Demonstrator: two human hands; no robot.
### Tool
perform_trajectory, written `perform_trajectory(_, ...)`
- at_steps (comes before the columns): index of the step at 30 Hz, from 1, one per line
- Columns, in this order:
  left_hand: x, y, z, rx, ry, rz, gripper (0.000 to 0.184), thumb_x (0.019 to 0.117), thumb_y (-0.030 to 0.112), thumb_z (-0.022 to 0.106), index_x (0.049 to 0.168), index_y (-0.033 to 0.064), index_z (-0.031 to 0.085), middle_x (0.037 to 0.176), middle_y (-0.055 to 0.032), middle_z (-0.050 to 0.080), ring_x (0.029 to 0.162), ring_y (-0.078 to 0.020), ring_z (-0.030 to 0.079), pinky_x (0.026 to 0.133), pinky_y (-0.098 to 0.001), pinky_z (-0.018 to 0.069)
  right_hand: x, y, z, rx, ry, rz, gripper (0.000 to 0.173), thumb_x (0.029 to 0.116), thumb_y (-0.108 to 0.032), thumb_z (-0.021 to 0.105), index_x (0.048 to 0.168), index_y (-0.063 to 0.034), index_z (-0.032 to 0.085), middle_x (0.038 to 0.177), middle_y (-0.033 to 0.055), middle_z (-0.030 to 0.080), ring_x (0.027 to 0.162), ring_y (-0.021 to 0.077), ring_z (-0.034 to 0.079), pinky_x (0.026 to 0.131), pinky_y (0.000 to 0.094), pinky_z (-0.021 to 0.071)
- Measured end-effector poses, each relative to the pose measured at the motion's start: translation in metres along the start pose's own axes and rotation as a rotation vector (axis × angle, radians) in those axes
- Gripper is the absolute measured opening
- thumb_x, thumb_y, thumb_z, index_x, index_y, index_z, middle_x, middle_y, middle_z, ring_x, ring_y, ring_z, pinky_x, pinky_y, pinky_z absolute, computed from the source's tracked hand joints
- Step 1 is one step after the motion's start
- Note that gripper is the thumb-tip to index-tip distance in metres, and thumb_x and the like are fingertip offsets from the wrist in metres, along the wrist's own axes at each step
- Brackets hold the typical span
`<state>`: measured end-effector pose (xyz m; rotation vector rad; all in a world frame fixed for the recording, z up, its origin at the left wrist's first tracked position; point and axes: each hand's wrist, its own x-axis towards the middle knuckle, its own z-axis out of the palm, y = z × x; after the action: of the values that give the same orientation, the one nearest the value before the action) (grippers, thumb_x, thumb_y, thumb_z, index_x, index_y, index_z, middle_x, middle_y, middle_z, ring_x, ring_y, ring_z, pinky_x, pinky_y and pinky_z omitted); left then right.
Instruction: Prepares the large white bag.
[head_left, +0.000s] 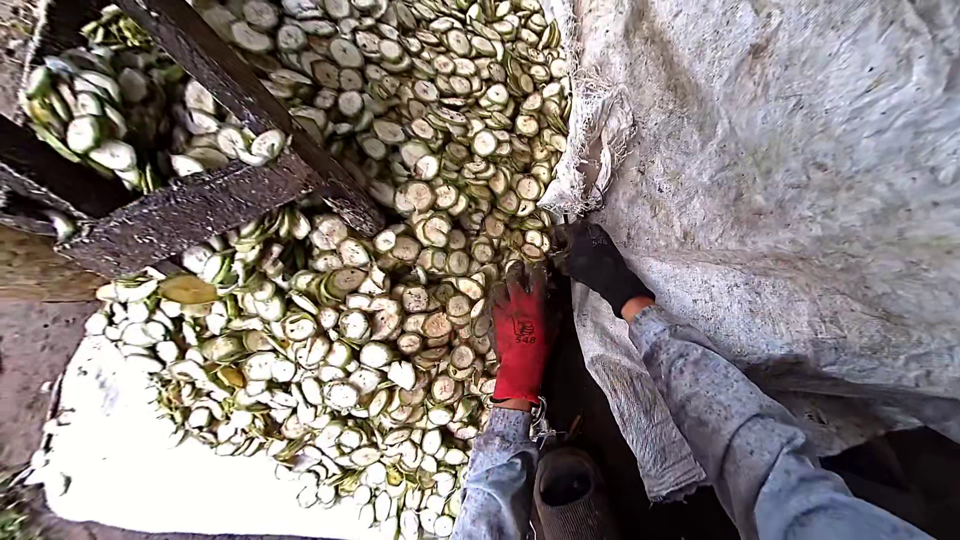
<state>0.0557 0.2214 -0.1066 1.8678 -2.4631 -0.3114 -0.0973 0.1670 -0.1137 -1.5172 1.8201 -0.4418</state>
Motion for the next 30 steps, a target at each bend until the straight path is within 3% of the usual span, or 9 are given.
perform_trajectory(3,0.010,-0.004,0.016,0.034,-0.013,0.006,0.067,0.0855,0.028,0.079,0.144,0.0063,0.055,0.154,-0.0280,0.043,0.132,-0.0516,0.048,0.101,-0.0642,0.0442,-0.022,-0.029,-0.013,0.190,0.130,-0.282,0.020,0.0857,-0.010,0.073,0.105,-0.0048,0.074,0.106,0.0165,0.068,0.100,0.0302,0.067,0.089,0.0483,0.0547)
perform_trajectory(6,0.009,-0.003,0.006,-0.061,-0.074,-0.057,0.038,0.0984,0.021,0.065,0.127,-0.0034,0.065,0.131,-0.0309,0.061,0.124,-0.0484,0.057,0.104,-0.0630,0.0440,-0.028,-0.065,-0.028,0.447,0.063,-0.551,0.038,0.0900,-0.008,0.074,0.128,-0.0088,0.070,0.131,0.0125,0.066,0.105,0.0173,0.070,0.091,0.0325,0.0584)
perform_trajectory(9,0.023,-0.010,-0.006,-0.117,-0.092,-0.043,0.036,0.0983,0.017,0.065,0.133,0.0081,0.063,0.125,-0.0263,0.063,0.106,-0.0468,0.066,0.084,-0.0645,0.0543,-0.023,-0.043,-0.042,0.404,0.188,-0.383,0.033,0.0911,-0.007,0.069,0.125,-0.0082,0.069,0.125,0.0122,0.065,0.092,0.0175,0.071,0.081,0.0348,0.0611)
perform_trajectory(13,0.029,-0.036,-0.010,-0.416,0.062,-0.032,0.030,0.0920,0.008,0.068,0.122,0.0115,0.071,0.108,-0.0167,0.071,0.094,-0.0351,0.069,0.078,-0.0604,0.0554,-0.055,0.010,-0.014,0.248,0.094,-0.146,0.024,0.0854,-0.006,0.076,0.109,-0.0093,0.071,0.101,0.0143,0.069,0.080,0.0287,0.068,0.071,0.0512,0.0573)
perform_trajectory(16,0.027,-0.042,-0.016,-0.566,0.113,-0.032,0.027,0.0903,0.005,0.071,0.117,0.0108,0.073,0.103,-0.0123,0.073,0.087,-0.0282,0.070,0.076,-0.0543,0.0561,-0.063,0.007,0.027,0.005,0.134,-0.144,0.060,0.0817,-0.020,0.083,0.137,-0.0081,0.062,0.136,0.0188,0.060,0.113,0.0373,0.065,0.087,0.0575,0.0557)
perform_trajectory(19,0.028,-0.044,-0.018,-0.590,0.121,-0.046,0.028,0.0900,0.005,0.071,0.117,0.0111,0.073,0.106,-0.0103,0.074,0.090,-0.0244,0.071,0.078,-0.0513,0.0572,-0.046,0.003,0.061,-0.186,0.152,-0.139,0.052,0.0840,-0.020,0.080,0.131,-0.0032,0.065,0.136,0.0269,0.056,0.121,0.0465,0.057,0.088,0.0623,0.0519)
perform_trajectory(24,0.031,-0.047,-0.016,-0.643,0.135,-0.041,0.026,0.0898,0.006,0.071,0.116,0.0107,0.074,0.106,-0.0074,0.075,0.089,-0.0188,0.071,0.080,-0.0451,0.0585,-0.054,0.000,0.027,-0.031,-0.081,-0.009,0.028,0.0920,-0.013,0.070,0.119,-0.0048,0.072,0.114,0.0207,0.069,0.105,0.0388,0.067,0.086,0.0577,0.0536)
perform_trajectory(27,0.029,-0.048,-0.015,-0.628,0.134,-0.026,0.026,0.0904,0.006,0.071,0.115,0.0115,0.074,0.105,-0.0078,0.075,0.088,-0.0204,0.071,0.078,-0.0458,0.0580,-0.074,-0.006,0.001,0.298,0.130,-0.047,0.017,0.0901,-0.009,0.075,0.106,-0.0056,0.070,0.092,0.0161,0.068,0.076,0.0310,0.067,0.067,0.0509,0.0551)
perform_trajectory(30,0.018,-0.043,-0.017,-0.615,0.149,-0.125,0.028,0.0908,0.010,0.070,0.118,0.0072,0.071,0.104,-0.0125,0.072,0.094,-0.0242,0.069,0.081,-0.0500,0.0553,-0.058,-0.049,-0.002,0.507,0.367,-0.396,0.028,0.0916,-0.007,0.071,0.119,-0.0040,0.072,0.111,0.0108,0.071,0.092,0.0153,0.070,0.081,0.0336,0.0610)
